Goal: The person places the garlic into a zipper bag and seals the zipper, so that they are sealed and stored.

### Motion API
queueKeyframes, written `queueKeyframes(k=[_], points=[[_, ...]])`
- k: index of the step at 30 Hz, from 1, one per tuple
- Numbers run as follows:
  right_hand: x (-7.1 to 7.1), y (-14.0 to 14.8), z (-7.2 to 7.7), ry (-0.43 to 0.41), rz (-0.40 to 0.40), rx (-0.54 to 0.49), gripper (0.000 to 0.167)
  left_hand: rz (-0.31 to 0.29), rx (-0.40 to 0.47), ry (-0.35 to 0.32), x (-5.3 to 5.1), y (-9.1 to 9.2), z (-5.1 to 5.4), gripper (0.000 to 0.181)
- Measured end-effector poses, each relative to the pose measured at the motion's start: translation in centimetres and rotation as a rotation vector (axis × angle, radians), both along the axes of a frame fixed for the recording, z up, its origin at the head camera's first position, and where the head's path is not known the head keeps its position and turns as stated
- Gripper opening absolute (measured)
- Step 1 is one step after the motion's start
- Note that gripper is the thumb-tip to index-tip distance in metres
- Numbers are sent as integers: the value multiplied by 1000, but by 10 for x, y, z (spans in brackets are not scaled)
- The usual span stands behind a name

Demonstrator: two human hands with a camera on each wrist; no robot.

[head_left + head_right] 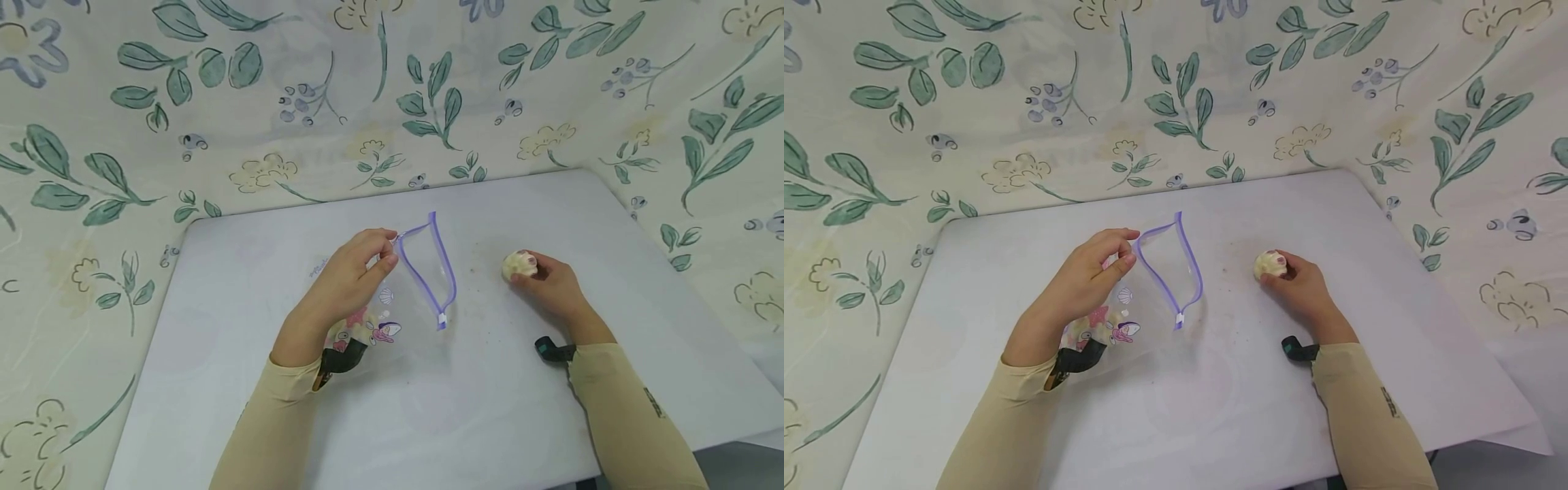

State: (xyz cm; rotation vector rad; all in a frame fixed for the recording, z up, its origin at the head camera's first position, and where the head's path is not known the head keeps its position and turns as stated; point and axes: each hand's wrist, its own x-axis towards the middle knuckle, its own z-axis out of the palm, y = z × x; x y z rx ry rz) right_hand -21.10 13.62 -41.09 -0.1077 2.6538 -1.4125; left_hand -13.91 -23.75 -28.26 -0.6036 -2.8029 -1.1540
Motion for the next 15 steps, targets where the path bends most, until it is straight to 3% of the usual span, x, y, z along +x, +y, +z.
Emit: queueKeyframes(k=[9, 15], points=[[-1, 2, 1, -76, -65, -169, 67, 0, -11, 6, 0, 1, 0, 20], [-1, 1, 1, -67, -58, -276, 63, -4, -6, 9, 0, 1, 0, 20]])
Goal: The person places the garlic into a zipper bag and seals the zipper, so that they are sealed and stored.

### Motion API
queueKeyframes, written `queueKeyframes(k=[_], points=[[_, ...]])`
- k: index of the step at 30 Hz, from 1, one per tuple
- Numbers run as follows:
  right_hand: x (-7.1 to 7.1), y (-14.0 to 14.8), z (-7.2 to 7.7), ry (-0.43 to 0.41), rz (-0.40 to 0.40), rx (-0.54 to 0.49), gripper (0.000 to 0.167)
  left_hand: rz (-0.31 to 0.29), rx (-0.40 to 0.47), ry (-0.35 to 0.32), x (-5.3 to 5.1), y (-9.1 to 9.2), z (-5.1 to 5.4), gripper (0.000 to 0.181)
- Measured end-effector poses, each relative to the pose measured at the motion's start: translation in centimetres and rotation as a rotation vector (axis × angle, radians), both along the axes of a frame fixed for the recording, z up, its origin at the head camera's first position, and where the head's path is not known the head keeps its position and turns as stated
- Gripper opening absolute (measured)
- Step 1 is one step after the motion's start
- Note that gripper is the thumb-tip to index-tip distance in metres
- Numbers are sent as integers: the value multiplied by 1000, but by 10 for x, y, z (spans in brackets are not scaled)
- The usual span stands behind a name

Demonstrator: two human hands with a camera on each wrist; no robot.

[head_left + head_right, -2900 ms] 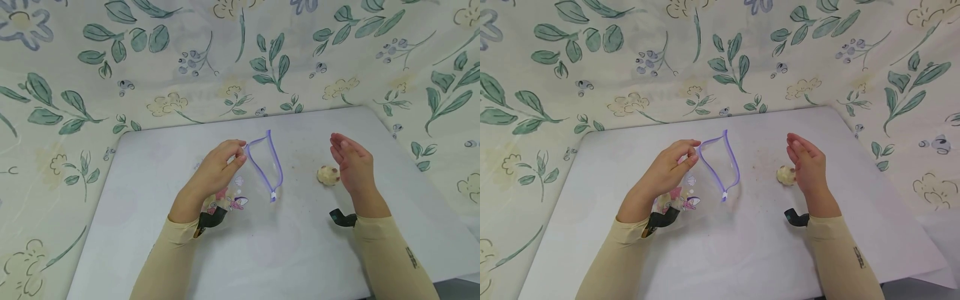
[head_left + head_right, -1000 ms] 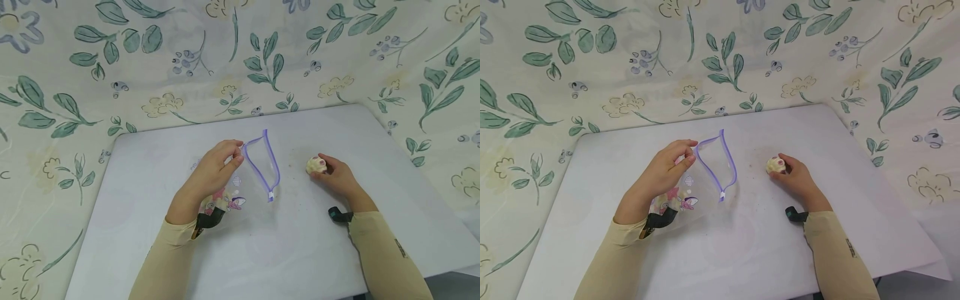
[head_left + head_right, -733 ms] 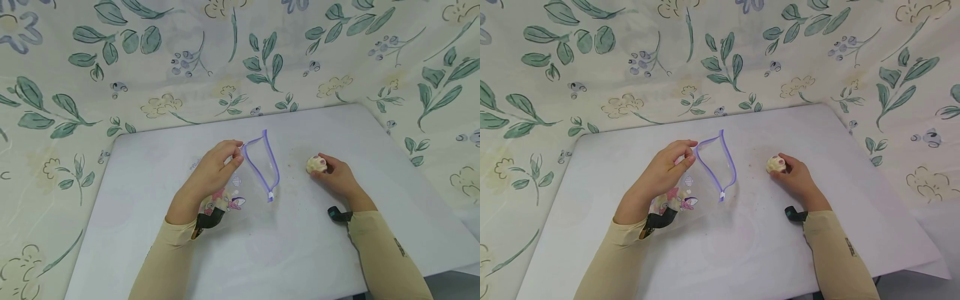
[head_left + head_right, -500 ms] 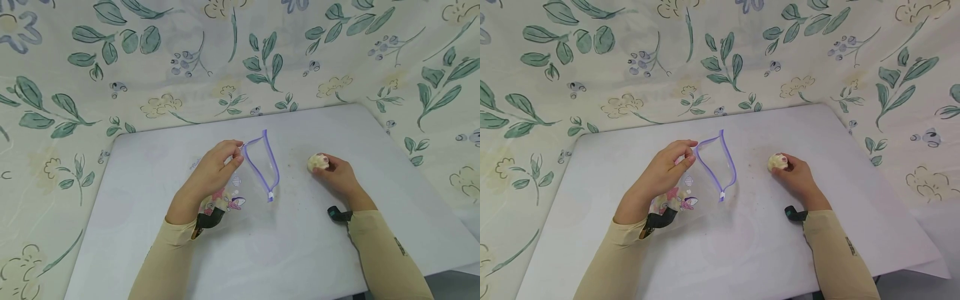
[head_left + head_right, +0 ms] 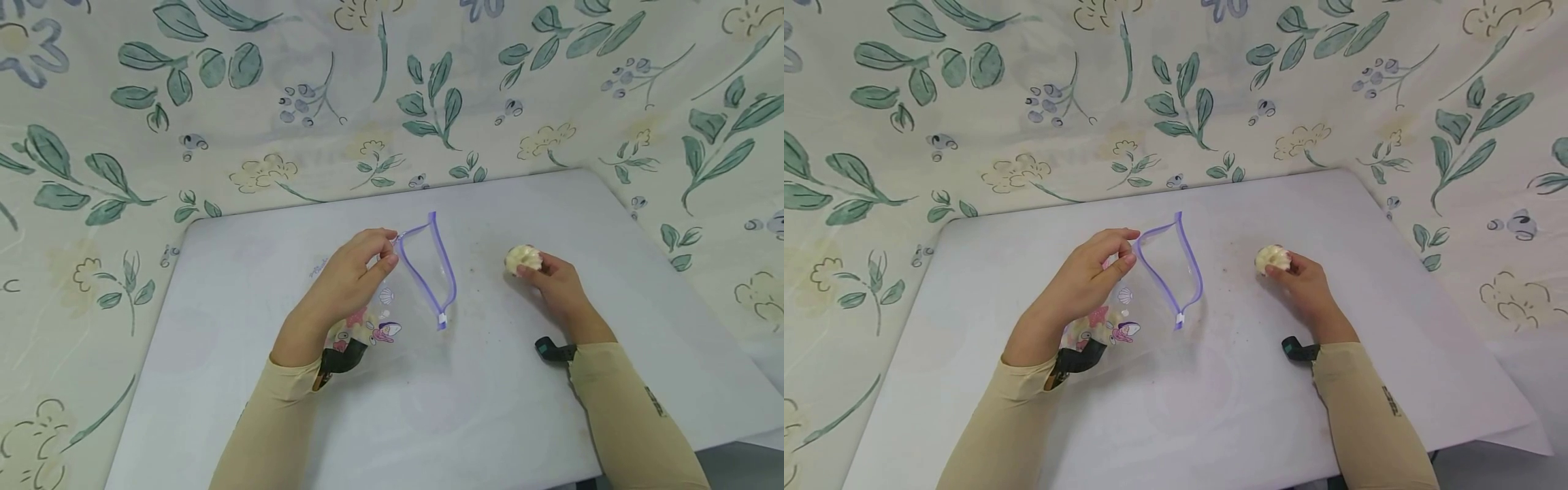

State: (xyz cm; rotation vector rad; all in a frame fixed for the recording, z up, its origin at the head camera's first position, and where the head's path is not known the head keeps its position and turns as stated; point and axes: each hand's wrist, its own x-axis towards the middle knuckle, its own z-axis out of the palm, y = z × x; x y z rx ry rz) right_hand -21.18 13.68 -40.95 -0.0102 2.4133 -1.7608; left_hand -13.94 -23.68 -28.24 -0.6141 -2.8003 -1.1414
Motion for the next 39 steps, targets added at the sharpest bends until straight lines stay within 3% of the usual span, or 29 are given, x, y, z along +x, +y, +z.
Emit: queueKeyframes(k=[5, 13, 20, 27, 30, 35, 39], points=[[0, 0, -1, 8, 3, -17, 60, -1, 5, 8, 0, 0, 0, 20], [0, -1, 3, -51, -13, -102, 62, -6, 8, 17, 0, 0, 0, 19], [0, -4, 4, -40, -19, -345, 64, -6, 2, 17, 1, 0, 0, 19], [1, -7, 8, -15, 9, -441, 64, -9, 4, 21, 0, 0, 1, 20], [2, -8, 9, -5, 28, -507, 56, -11, 7, 19, 0, -1, 1, 19], [3, -11, 11, 14, 46, -582, 22, -12, 7, 13, 0, -1, 1, 20], [4, -14, 14, 36, 67, -592, 23, -14, 8, 19, 0, -1, 1, 20]])
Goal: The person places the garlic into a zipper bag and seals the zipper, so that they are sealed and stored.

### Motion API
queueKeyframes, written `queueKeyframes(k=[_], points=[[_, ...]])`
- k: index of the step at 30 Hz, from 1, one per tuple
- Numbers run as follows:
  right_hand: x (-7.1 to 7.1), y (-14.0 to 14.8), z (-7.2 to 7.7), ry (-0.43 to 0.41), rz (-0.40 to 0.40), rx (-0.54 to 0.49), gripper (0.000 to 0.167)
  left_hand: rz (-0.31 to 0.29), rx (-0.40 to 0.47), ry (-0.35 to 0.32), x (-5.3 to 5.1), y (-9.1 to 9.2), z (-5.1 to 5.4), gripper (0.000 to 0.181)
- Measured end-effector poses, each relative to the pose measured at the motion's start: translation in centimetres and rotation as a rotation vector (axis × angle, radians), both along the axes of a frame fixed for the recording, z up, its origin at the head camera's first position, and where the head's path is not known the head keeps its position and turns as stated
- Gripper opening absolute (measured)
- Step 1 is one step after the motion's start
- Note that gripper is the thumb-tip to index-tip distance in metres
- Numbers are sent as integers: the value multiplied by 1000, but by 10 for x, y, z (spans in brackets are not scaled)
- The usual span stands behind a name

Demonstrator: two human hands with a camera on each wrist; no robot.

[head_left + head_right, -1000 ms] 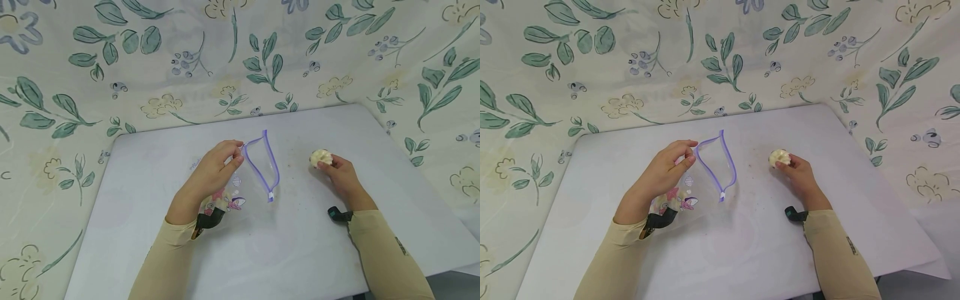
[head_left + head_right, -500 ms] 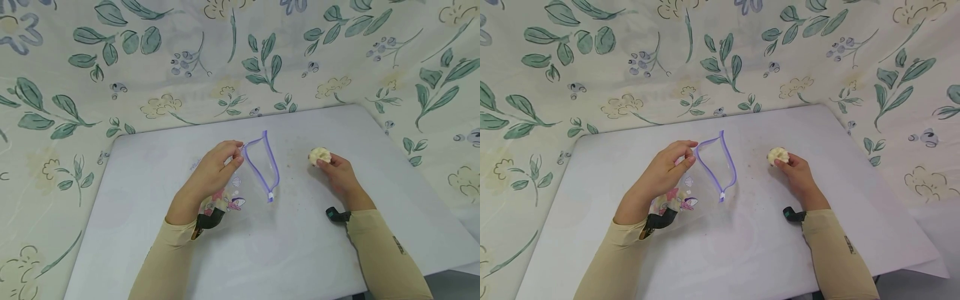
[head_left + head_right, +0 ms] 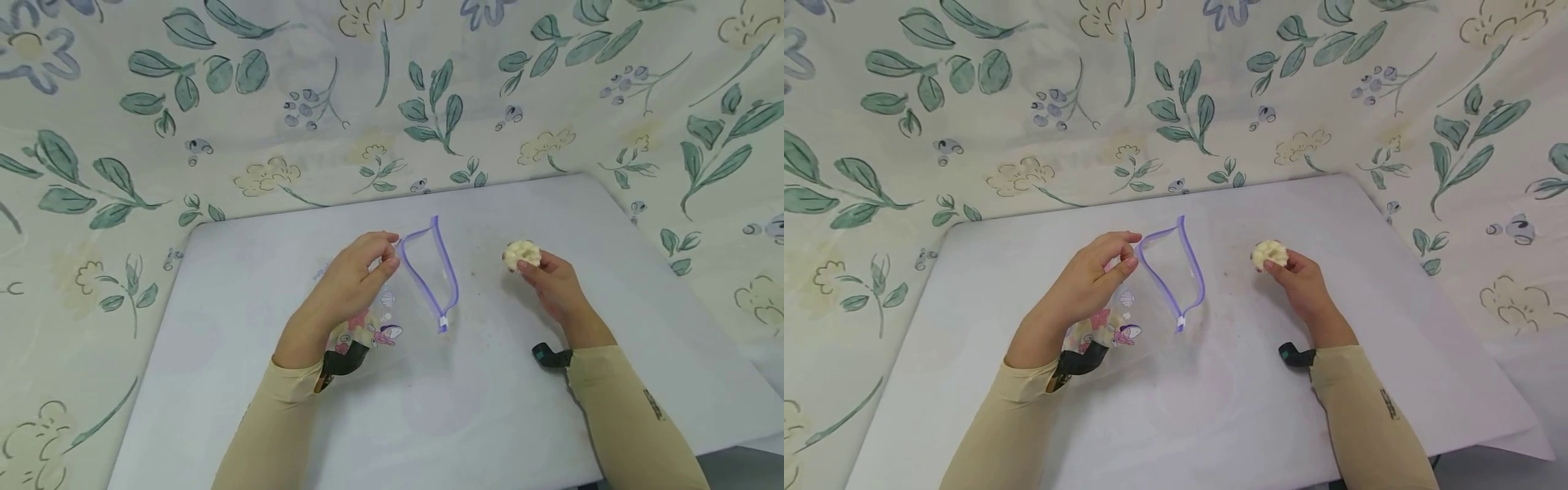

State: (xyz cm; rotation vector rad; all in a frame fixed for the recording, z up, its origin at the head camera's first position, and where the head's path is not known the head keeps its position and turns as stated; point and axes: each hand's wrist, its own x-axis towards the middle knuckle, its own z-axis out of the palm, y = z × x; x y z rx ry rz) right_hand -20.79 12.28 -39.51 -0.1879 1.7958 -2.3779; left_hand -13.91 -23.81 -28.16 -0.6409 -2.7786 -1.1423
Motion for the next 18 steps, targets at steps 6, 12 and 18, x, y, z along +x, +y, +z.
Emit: queueKeyframes(k=[6, 12, 18], points=[[3, -4, 4, 45, 27, 56, 23, 0, 1, -1, -1, 0, -2, 20], [6, -9, 8, 57, 37, 80, 24, 2, 3, -1, 0, -1, -1, 19], [7, -13, 14, 52, 49, 152, 53, 0, 12, 1, 0, -2, -1, 19]])
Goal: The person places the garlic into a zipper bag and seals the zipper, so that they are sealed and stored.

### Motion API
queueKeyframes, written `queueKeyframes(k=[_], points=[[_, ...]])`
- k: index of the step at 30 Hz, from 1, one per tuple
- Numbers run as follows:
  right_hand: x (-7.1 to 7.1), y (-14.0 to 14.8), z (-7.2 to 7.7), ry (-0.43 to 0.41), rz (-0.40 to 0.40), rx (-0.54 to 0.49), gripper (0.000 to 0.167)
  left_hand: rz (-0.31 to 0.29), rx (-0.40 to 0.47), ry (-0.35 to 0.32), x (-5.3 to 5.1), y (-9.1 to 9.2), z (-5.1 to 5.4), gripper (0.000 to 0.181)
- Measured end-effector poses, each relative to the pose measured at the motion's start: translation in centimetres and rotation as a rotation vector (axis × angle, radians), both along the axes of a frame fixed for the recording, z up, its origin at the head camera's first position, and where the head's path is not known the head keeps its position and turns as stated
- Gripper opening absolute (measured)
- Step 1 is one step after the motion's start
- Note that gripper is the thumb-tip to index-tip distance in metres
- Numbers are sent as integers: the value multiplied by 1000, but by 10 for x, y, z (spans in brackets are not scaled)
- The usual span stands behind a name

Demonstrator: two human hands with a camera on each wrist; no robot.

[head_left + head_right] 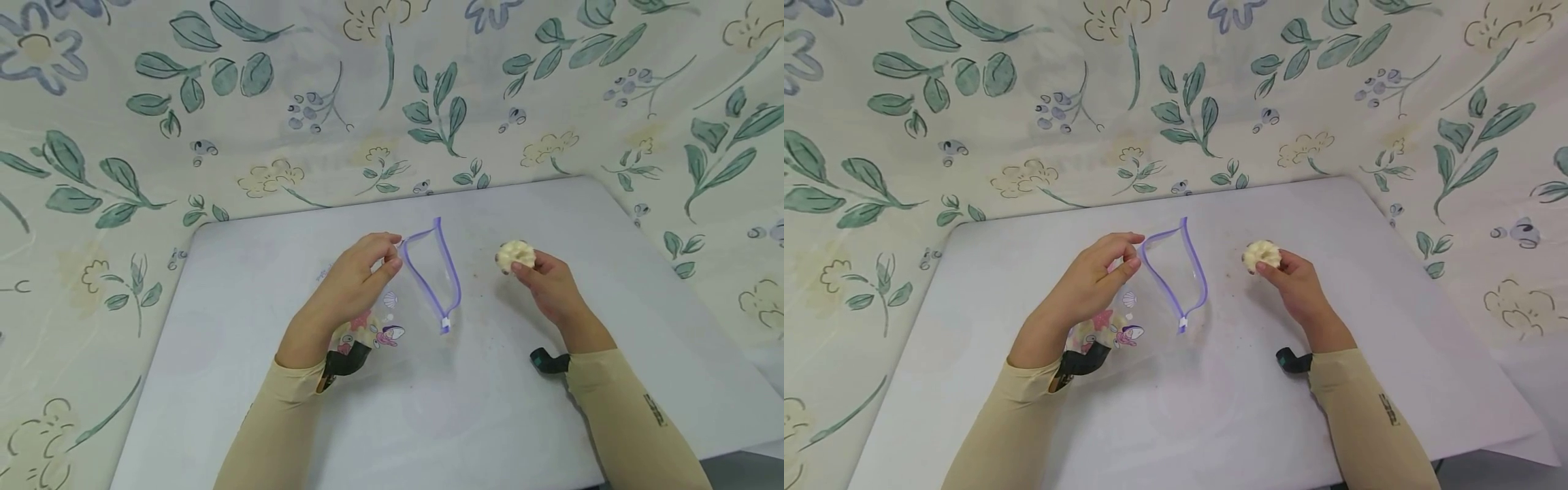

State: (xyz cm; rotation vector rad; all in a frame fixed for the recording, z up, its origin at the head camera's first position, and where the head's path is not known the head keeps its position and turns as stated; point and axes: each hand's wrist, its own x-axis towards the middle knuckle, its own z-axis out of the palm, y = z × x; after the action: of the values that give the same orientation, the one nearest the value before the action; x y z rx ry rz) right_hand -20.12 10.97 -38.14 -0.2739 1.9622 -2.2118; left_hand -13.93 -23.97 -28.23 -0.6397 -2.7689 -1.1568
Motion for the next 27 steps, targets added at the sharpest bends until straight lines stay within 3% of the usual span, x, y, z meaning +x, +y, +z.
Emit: queueKeyframes(k=[4, 9, 12, 27], points=[[0, -2, 3, 12, 1, 30, 53, 3, -1, -8, 0, 0, 0, 19], [1, -6, 5, 36, 13, -10, 28, 1, -6, -14, 0, 1, 0, 19], [2, -9, 6, 50, 20, -10, 22, 1, -11, -13, 0, 1, -1, 20], [2, -24, 16, 133, 68, -8, 35, 5, -8, -4, 1, 1, -2, 19]])
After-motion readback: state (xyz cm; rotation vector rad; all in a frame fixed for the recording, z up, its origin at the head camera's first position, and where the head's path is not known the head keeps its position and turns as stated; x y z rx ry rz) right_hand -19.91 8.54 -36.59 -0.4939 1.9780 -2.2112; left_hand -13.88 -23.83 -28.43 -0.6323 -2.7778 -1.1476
